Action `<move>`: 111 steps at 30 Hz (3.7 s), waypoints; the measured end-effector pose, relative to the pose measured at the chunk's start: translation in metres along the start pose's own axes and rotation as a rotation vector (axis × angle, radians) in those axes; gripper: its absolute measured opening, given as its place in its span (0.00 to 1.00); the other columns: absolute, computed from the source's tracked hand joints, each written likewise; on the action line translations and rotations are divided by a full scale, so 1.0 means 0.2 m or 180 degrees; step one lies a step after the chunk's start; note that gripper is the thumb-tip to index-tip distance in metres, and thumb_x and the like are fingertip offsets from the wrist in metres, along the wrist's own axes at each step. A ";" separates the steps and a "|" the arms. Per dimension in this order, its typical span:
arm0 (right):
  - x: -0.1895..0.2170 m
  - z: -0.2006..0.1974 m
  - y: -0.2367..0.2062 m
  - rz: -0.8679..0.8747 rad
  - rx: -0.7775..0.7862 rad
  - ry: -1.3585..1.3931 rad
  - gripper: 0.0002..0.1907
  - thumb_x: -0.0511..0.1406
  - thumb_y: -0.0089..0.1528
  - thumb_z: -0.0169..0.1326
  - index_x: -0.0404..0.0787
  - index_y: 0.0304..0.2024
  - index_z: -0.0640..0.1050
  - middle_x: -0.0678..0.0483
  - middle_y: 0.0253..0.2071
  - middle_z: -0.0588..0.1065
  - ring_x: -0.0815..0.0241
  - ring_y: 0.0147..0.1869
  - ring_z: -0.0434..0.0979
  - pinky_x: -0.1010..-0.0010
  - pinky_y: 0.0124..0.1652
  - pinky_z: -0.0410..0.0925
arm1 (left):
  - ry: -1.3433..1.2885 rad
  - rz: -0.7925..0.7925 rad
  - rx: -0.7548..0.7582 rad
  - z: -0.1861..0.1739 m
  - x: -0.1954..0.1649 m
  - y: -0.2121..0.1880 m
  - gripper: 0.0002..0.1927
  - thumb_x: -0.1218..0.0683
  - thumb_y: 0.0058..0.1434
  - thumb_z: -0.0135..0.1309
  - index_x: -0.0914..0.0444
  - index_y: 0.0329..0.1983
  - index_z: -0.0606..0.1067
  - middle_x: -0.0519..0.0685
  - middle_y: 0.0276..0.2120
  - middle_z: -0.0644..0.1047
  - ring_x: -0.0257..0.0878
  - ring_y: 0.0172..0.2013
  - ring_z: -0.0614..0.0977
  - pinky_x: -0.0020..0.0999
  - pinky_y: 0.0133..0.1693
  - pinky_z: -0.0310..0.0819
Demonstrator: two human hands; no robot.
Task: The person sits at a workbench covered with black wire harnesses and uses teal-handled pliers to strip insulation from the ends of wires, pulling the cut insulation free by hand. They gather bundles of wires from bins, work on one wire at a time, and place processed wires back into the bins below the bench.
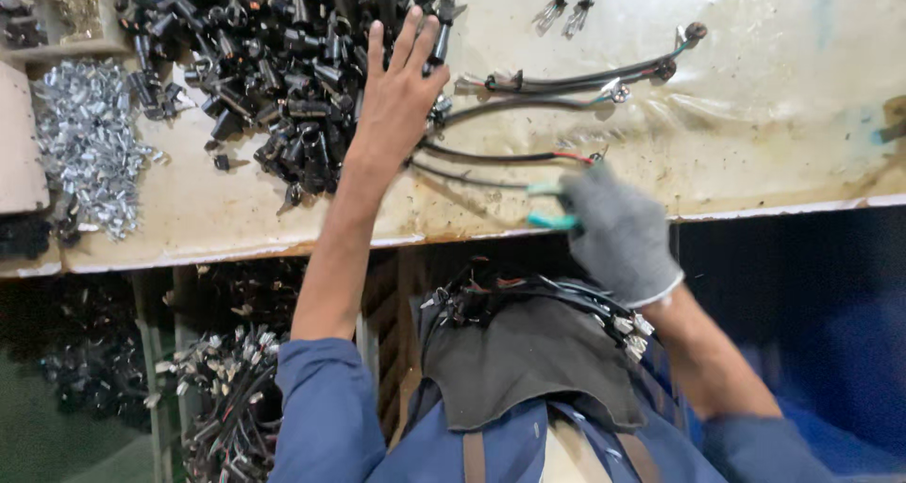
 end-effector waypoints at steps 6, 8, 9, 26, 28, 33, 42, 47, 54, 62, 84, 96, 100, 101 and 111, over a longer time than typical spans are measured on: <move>-0.02 0.07 -0.02 0.0275 -0.0589 -0.0126 0.25 0.28 0.50 0.56 0.42 0.52 0.76 0.48 0.42 0.75 0.45 0.41 0.79 0.57 0.35 0.70 | -0.2044 -0.0375 -0.0614 -0.20 -0.08 -0.15 0.17 0.53 0.61 0.70 0.60 0.49 0.76 0.47 0.40 0.78 0.45 0.45 0.79 0.43 0.52 0.72; -0.02 0.10 0.00 0.0410 -0.0475 -0.0374 0.18 0.31 0.56 0.60 0.44 0.49 0.76 0.48 0.38 0.74 0.46 0.37 0.78 0.55 0.34 0.69 | -0.2946 -0.0471 -0.1152 -0.29 -0.15 -0.22 0.20 0.52 0.55 0.72 0.59 0.45 0.74 0.45 0.38 0.77 0.39 0.39 0.79 0.34 0.42 0.76; -0.02 0.11 0.00 0.0479 -0.0398 -0.0503 0.14 0.32 0.59 0.62 0.45 0.48 0.76 0.49 0.36 0.74 0.46 0.36 0.78 0.54 0.33 0.69 | -0.3501 -0.0572 -0.1327 -0.32 -0.20 -0.28 0.24 0.52 0.48 0.74 0.61 0.43 0.73 0.47 0.38 0.76 0.38 0.38 0.78 0.32 0.39 0.76; -0.01 0.21 -0.01 0.0608 -0.0190 -0.0610 0.10 0.33 0.55 0.61 0.42 0.39 0.75 0.46 0.33 0.75 0.44 0.35 0.79 0.54 0.33 0.70 | -0.4489 -0.2819 -0.0020 -0.17 -0.64 -0.84 0.10 0.51 0.61 0.57 0.64 0.35 0.76 0.41 0.26 0.73 0.29 0.30 0.72 0.26 0.34 0.66; -0.02 0.23 -0.01 0.0732 -0.0003 -0.0670 0.11 0.34 0.55 0.61 0.42 0.39 0.75 0.46 0.32 0.75 0.44 0.33 0.79 0.53 0.31 0.71 | -0.4627 -0.2683 -0.0236 -0.18 -0.63 -0.78 0.12 0.50 0.63 0.58 0.63 0.41 0.75 0.41 0.29 0.73 0.29 0.32 0.72 0.26 0.36 0.67; -0.05 0.15 0.01 0.0445 -0.0146 -0.0297 0.15 0.37 0.61 0.63 0.39 0.47 0.74 0.45 0.30 0.76 0.43 0.31 0.80 0.54 0.30 0.71 | -0.5247 -0.1927 0.0055 -0.17 -0.74 -0.70 0.19 0.49 0.68 0.57 0.64 0.55 0.70 0.43 0.37 0.73 0.30 0.38 0.73 0.26 0.41 0.69; 0.16 0.05 -0.15 -0.0671 0.0461 0.1037 0.24 0.34 0.49 0.65 0.47 0.48 0.77 0.50 0.31 0.79 0.47 0.34 0.82 0.60 0.32 0.73 | -0.6936 -0.2316 0.0701 0.01 -0.92 -0.74 0.14 0.49 0.71 0.54 0.63 0.52 0.72 0.41 0.31 0.75 0.27 0.28 0.72 0.23 0.30 0.64; 0.20 0.07 -0.17 -0.1158 0.0355 0.1644 0.23 0.32 0.49 0.64 0.42 0.47 0.76 0.50 0.36 0.79 0.47 0.37 0.81 0.62 0.35 0.72 | -0.6208 -0.2796 0.1223 0.00 -0.91 -0.79 0.16 0.48 0.72 0.52 0.63 0.54 0.76 0.40 0.27 0.74 0.26 0.24 0.69 0.23 0.25 0.59; 0.11 0.12 -0.28 0.0308 -0.0584 0.2235 0.08 0.28 0.61 0.52 0.38 0.44 0.74 0.54 0.34 0.76 0.61 0.35 0.78 0.66 0.36 0.73 | -0.4573 -0.2118 0.0185 -0.17 -0.88 -0.72 0.13 0.55 0.69 0.54 0.66 0.53 0.76 0.48 0.30 0.79 0.33 0.31 0.79 0.30 0.36 0.74; 0.18 0.15 -0.26 0.0739 -0.1330 0.6345 0.07 0.31 0.58 0.53 0.42 0.32 0.67 0.51 0.23 0.62 0.59 0.25 0.57 0.63 0.30 0.58 | -0.5163 -0.1651 0.0164 -0.23 -0.90 -0.71 0.15 0.57 0.68 0.57 0.69 0.54 0.76 0.52 0.40 0.80 0.32 0.42 0.79 0.27 0.48 0.74; -0.27 0.20 0.06 0.0157 0.0323 -0.0129 0.11 0.36 0.60 0.62 0.39 0.40 0.75 0.44 0.35 0.76 0.42 0.35 0.80 0.54 0.33 0.71 | -0.0427 -0.0068 0.0540 -0.10 0.20 0.00 0.20 0.64 0.54 0.59 0.55 0.49 0.80 0.59 0.71 0.63 0.54 0.73 0.54 0.60 0.69 0.43; -0.08 0.25 -0.18 0.2702 0.0878 0.3595 0.09 0.31 0.59 0.62 0.34 0.41 0.83 0.50 0.26 0.75 0.58 0.26 0.70 0.65 0.26 0.61 | -0.5600 -0.2199 0.0655 -0.08 -0.64 -0.60 0.17 0.48 0.70 0.52 0.63 0.55 0.70 0.43 0.30 0.70 0.32 0.29 0.72 0.30 0.33 0.68; 0.15 0.07 -0.15 -0.0558 0.0211 0.2059 0.11 0.32 0.63 0.58 0.39 0.48 0.79 0.52 0.34 0.78 0.59 0.37 0.79 0.67 0.35 0.70 | -0.5982 -0.1893 0.0716 -0.02 -0.85 -0.75 0.18 0.50 0.75 0.48 0.67 0.60 0.72 0.43 0.46 0.75 0.33 0.46 0.74 0.29 0.50 0.69; 0.16 0.09 -0.16 -0.0925 0.0454 0.1825 0.14 0.33 0.60 0.60 0.39 0.49 0.79 0.51 0.35 0.78 0.56 0.38 0.79 0.65 0.36 0.70 | -0.6130 -0.1768 0.0574 -0.03 -0.86 -0.75 0.19 0.50 0.75 0.48 0.67 0.61 0.72 0.44 0.52 0.78 0.34 0.53 0.76 0.30 0.56 0.69; -0.01 0.16 -0.24 0.2353 -0.0164 0.3898 0.09 0.32 0.65 0.56 0.39 0.47 0.79 0.51 0.31 0.74 0.66 0.30 0.71 0.72 0.31 0.65 | -0.4790 -0.1902 0.0321 -0.16 -0.83 -0.66 0.16 0.53 0.71 0.55 0.66 0.57 0.74 0.55 0.43 0.83 0.39 0.43 0.84 0.32 0.48 0.76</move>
Point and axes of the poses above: each hand's wrist, its own y-axis towards the middle knuckle, its own z-axis out of the palm, x = y × z, the point moved 5 cm from there along y, towards the middle knuckle
